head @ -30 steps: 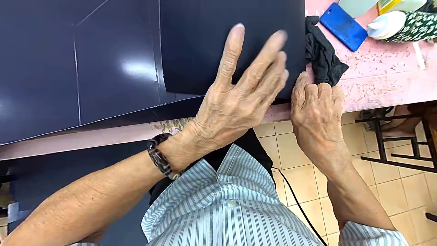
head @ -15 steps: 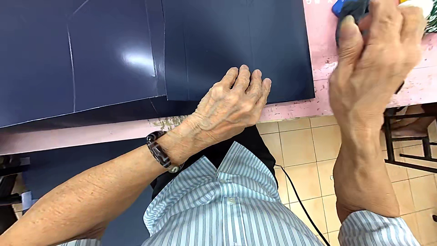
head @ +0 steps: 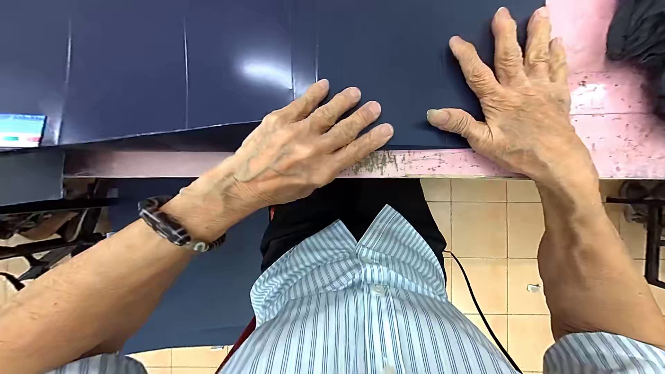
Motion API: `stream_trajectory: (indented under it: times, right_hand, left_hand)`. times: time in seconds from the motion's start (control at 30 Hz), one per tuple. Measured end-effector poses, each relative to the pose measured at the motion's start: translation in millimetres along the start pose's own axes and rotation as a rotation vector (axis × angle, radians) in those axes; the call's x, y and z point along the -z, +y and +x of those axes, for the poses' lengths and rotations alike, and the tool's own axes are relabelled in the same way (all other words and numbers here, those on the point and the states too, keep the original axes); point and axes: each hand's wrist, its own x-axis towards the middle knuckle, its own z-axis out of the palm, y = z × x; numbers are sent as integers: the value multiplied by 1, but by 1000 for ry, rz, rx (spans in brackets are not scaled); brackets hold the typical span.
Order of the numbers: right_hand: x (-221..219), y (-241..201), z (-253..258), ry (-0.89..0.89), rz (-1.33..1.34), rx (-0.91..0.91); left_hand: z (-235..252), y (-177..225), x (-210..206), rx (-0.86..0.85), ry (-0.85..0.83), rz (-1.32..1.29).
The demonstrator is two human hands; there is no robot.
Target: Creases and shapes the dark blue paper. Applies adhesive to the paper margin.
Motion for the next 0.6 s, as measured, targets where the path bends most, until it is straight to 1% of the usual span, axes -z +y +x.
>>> stream_trajectory:
  times: [0.13, 0.23, 0.33, 0.4, 0.5, 0.6]
  right_hand:
    - [-1, -2, 0, -7, -40, -14]
    - [0, -1, 0, -3, -52, -7]
    - [0, 0, -1, -1, -47, 13]
    - [1, 1, -1, -14, -52, 13]
    - [4, 1, -1, -29, -53, 17]
    - [2, 0, -1, -8, -58, 32]
  left_hand:
    - [2, -7, 4, -45, -138, -118]
    - [2, -9, 7, -71, -193, -112]
    - [1, -8, 6, -135, -169, -48]
    - [2, -7, 5, -157, -112, -18]
    - [2, -9, 3, -164, -63, -53]
    - [1, -8, 6, -140, -81, -93]
